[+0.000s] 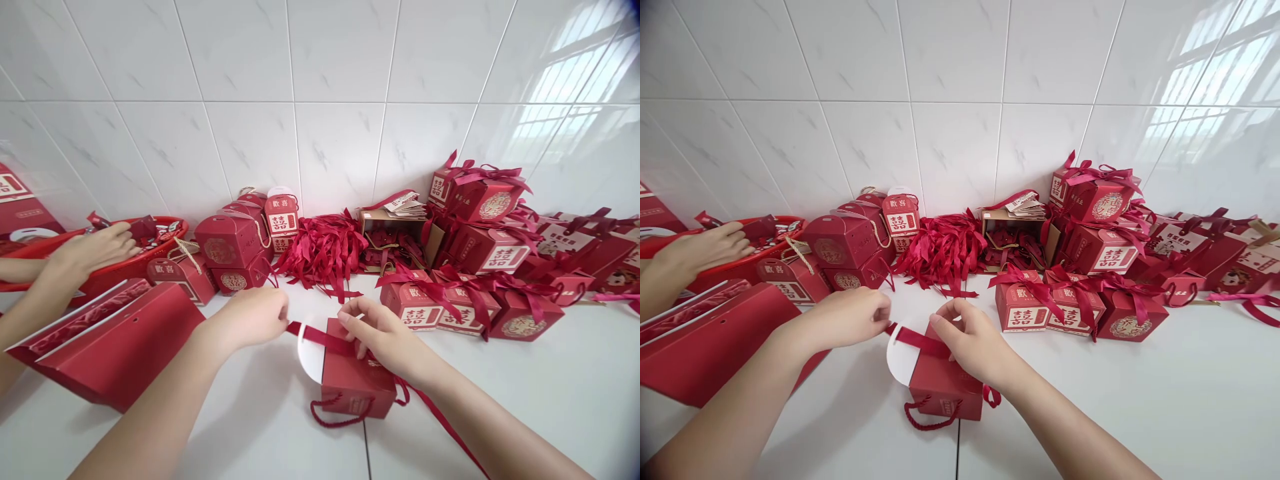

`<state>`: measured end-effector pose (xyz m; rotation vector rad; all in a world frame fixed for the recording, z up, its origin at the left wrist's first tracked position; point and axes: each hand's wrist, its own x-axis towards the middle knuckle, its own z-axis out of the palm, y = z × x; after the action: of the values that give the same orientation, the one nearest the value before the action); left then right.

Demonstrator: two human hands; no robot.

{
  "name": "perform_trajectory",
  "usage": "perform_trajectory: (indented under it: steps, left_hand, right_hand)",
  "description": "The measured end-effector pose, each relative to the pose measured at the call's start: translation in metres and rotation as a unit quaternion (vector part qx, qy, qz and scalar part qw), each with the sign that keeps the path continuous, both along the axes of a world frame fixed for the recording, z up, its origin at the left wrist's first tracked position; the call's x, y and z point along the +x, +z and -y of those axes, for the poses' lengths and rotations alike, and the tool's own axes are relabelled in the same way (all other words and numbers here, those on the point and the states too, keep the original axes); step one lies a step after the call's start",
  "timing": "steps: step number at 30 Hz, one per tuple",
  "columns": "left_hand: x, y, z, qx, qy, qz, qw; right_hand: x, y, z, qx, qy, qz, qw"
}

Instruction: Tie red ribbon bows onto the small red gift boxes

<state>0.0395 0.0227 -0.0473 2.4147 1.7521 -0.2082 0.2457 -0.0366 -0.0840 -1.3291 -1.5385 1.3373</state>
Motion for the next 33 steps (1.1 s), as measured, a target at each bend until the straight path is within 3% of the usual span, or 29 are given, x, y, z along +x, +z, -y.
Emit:
perform_trajectory:
  steps: [4, 7, 11, 16, 19, 23, 27, 33]
  left_hand:
    - [-0.009, -0.001, -0.012, 0.007, 0.051, -0.077, 0.996]
    - [-0.009, 0.004, -0.011, -0.022, 0.009, 0.038, 0.999]
    - [-0.002, 0.01, -0.003, -0.099, -0.032, 0.237, 0.966]
    - [0.002, 0.01, -0.004, -0.2, -0.11, 0.246, 0.942]
    - [0.001, 0.006, -0.01, -0.201, -0.154, 0.257, 0.933]
    - [0.0, -0.004, -0.017, -0.202, -0.128, 0.197, 0.951]
    - [0.001, -0.017, -0.02, -0.181, -0.084, 0.068, 0.978]
    - [0.004, -0.033, -0.023, -0.143, -0.058, -0.025, 0.988]
  right_hand:
    - [0.001, 0.001, 0.0, -0.009, -0.006, -0.009, 1.0]
    - [0.002, 0.0, -0.001, -0.008, -0.004, -0.011, 1.0]
    - [0.002, -0.002, -0.002, -0.005, -0.001, -0.014, 1.0]
    - [0.004, -0.004, -0.004, -0.001, 0.002, -0.026, 1.0]
    - [0.008, -0.003, -0.007, -0.01, 0.001, -0.038, 0.999]
    - [0.019, -0.001, -0.009, -0.009, 0.031, 0.008, 0.999]
    - [0.03, -0.001, -0.009, 0.054, 0.07, 0.085, 0.992]
    - [0.046, 0.008, -0.004, 0.115, 0.055, 0.264, 0.956]
